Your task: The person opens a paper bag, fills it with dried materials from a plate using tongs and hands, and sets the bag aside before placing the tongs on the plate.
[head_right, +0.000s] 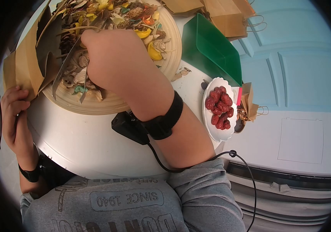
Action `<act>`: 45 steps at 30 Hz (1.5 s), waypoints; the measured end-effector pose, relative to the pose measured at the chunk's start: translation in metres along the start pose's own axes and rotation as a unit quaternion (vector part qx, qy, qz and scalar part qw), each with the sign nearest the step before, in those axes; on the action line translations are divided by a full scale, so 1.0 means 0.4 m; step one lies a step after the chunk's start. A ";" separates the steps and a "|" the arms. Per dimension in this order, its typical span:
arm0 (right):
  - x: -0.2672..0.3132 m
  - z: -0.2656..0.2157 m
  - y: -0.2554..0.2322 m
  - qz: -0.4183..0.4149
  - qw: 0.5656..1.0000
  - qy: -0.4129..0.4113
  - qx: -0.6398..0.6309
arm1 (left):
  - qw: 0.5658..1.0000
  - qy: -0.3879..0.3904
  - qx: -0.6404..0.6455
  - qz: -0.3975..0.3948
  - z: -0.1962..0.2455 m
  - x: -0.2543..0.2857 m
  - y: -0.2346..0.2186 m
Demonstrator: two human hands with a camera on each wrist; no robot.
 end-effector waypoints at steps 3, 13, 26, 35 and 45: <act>0.000 0.010 0.008 -0.052 0.998 0.044 -0.006 | 1.000 -0.004 0.003 0.001 0.001 0.000 -0.001; 0.000 0.005 0.002 -0.010 1.000 0.022 -0.005 | 1.000 -0.006 -0.003 0.000 0.005 -0.004 0.001; -0.001 0.007 0.001 -0.016 0.999 0.027 -0.013 | 1.000 -0.012 -0.019 -0.009 0.012 -0.012 0.004; -0.002 0.000 0.000 -0.015 1.000 0.019 0.007 | 1.000 -0.010 -0.029 -0.004 0.007 -0.010 0.001; -0.005 0.007 0.015 -0.056 0.997 0.041 0.026 | 1.000 -0.005 -0.029 -0.011 0.001 -0.009 0.004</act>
Point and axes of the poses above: each hand's wrist, its own x-axis away from the middle knuckle, its own y-axis out of the palm, z = x × y, the point moved 9 cm from there along -x, towards the middle knuckle
